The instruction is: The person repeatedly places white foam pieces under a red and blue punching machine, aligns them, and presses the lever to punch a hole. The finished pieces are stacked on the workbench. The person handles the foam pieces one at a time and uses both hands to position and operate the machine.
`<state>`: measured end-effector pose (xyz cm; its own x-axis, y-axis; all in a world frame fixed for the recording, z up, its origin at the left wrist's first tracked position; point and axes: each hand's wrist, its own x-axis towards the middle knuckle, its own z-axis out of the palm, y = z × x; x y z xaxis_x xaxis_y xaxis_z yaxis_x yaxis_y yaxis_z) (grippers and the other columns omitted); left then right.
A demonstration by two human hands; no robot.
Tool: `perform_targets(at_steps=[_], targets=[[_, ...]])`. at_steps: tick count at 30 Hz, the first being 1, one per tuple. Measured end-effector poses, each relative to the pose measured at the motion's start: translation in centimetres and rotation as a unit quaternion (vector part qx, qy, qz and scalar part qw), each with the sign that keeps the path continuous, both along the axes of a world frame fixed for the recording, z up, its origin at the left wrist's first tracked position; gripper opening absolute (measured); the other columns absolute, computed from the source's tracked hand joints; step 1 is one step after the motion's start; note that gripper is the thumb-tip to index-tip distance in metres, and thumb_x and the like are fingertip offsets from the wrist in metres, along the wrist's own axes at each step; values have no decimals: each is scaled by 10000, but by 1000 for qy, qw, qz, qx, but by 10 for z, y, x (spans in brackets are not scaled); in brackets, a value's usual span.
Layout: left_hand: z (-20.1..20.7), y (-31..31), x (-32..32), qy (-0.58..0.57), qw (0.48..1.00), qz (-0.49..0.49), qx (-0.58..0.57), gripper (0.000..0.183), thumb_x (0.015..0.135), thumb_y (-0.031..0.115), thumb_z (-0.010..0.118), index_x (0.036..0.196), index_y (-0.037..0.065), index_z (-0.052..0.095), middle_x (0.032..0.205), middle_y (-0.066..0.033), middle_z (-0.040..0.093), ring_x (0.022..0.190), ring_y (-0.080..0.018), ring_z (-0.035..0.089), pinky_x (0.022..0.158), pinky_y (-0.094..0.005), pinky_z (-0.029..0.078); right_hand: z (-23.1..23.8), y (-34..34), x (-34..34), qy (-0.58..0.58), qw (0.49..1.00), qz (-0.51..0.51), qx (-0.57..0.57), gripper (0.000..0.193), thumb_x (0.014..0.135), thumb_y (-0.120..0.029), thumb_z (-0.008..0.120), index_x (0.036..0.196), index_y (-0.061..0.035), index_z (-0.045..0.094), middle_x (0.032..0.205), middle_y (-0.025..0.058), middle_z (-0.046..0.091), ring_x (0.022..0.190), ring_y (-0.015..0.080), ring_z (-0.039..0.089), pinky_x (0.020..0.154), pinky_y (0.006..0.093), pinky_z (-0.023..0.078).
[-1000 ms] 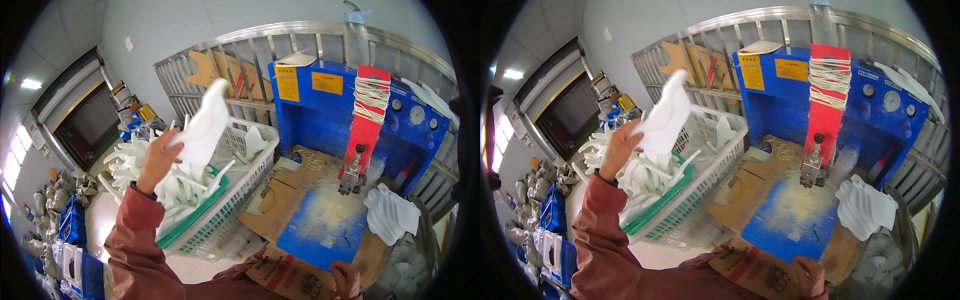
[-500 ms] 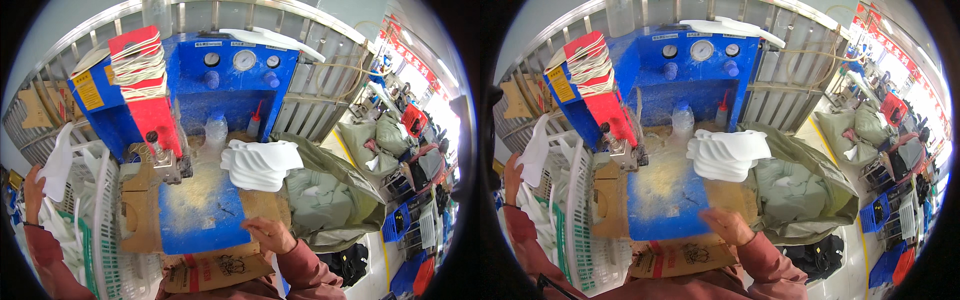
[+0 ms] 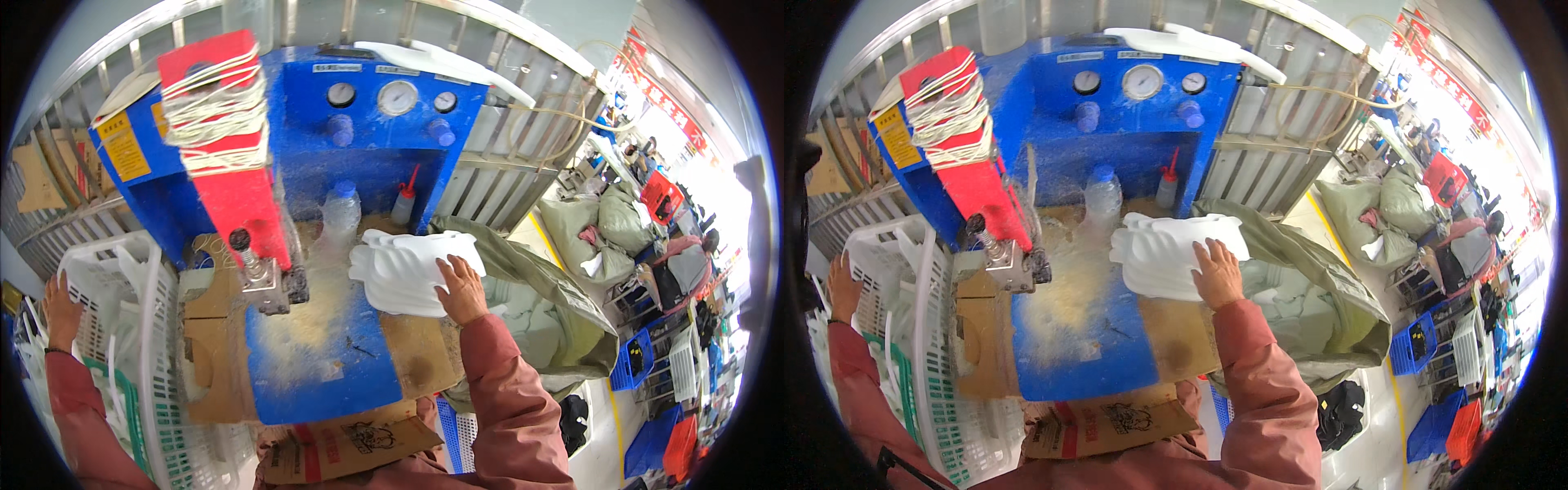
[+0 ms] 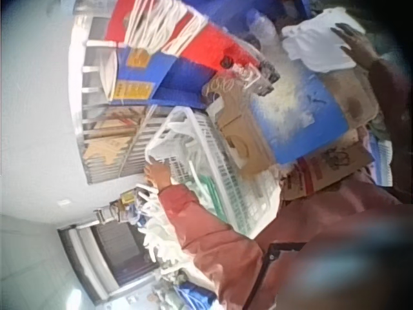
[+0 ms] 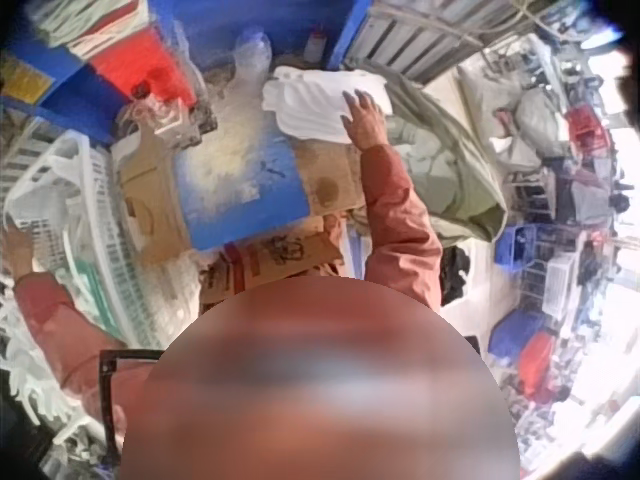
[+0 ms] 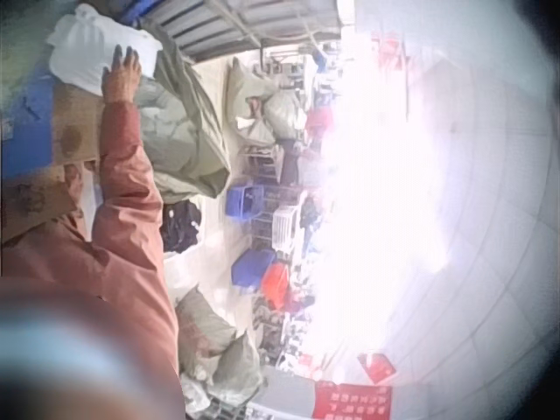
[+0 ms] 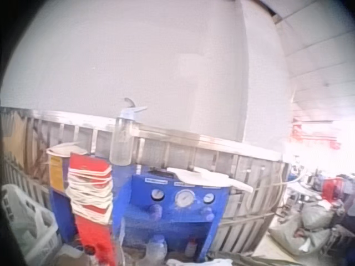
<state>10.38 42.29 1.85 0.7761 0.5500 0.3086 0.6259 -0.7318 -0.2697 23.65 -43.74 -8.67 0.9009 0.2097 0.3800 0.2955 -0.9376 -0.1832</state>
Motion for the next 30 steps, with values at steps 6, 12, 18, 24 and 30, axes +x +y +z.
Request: perform_targets(at_steps=[6,12,18,24,30], targets=[[58,-131,-35,-73,959,-273,12,582,814,51,772,1378,19,632,1460,-222,581,1358,-431,522,1165,-493,403,-20,-21,15,-18,999,46,11,355,913,-42,679,1263,-90,715,1297,140,708,1154,377,689,974,450,572],[96,-294,-65,23,869,-401,-288,500,834,157,784,1290,-15,671,1254,-246,685,1123,-426,670,992,-470,530,28,-23,18,-35,993,-86,67,368,935,13,585,1270,-73,712,1210,173,737,1119,371,705,961,468,563],[15,-411,-78,103,591,-319,-734,602,993,245,759,1503,30,523,1418,-196,646,1283,-304,656,1027,-401,566,111,2,-85,-242,968,66,-7,309,897,53,555,1157,36,721,1189,207,756,1096,358,732,920,429,569],[-70,-509,-80,-18,172,-103,-980,504,1045,112,662,1504,-10,492,1430,-146,621,1311,-281,617,1065,-441,553,74,119,-187,-65,950,294,83,422,826,-4,720,1248,4,730,1343,174,701,1247,342,680,1000,443,576],[-73,-481,-85,-217,318,-98,-918,427,976,10,659,1391,-52,575,1227,-142,727,993,-199,732,782,-300,593,58,134,-175,8,916,369,155,501,849,-114,792,1337,-53,696,1443,186,616,1328,352,614,1077,486,526]])
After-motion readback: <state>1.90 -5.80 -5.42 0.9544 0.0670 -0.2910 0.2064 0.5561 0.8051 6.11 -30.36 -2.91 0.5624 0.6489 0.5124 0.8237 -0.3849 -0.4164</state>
